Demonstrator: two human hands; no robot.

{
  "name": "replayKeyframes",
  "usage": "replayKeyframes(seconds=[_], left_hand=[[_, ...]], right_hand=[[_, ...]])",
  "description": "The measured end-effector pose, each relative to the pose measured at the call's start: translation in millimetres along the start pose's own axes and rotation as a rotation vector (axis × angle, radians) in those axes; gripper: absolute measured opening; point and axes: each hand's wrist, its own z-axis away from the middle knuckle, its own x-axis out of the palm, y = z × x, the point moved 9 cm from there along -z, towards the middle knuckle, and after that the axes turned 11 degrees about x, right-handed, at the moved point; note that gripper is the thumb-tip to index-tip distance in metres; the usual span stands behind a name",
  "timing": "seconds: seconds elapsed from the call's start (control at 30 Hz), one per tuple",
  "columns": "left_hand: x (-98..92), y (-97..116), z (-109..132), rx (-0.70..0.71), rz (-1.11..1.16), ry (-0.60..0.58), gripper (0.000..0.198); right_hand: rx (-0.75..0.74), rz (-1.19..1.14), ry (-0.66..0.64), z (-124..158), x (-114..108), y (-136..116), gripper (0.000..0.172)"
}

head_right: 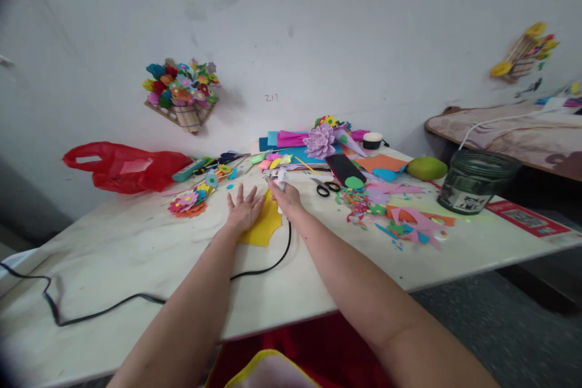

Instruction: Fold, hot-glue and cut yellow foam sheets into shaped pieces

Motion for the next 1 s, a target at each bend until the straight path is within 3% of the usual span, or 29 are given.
replayKeyframes(seconds=[0.37,0.57,0.8,1.0], left_hand=[[-16.6,13.9,2.9,0.011,0.013,0.097,0.057],[-34.1,-4.5,11.8,-0.152,-0.088,0.205,0.038],[-31.3,-11.0,11.1,-0.189,0.001,0.191,0.025],[-24.9,-3.1,6.9,-0.148,0.061,0.074,0.021]], right_hand=[[-0.003,0.016,-0.104,0.7,9.7,-2.3,0.045],[-0.081,0.087,0.014,-2.7,-1.8,-4.7,0.043],[-0.105,0.170,0.051,-4.3,-7.2,-5.4,0.050],[-0.065,0.189,0.000,-3.2,-2.0,-5.5,0.052]])
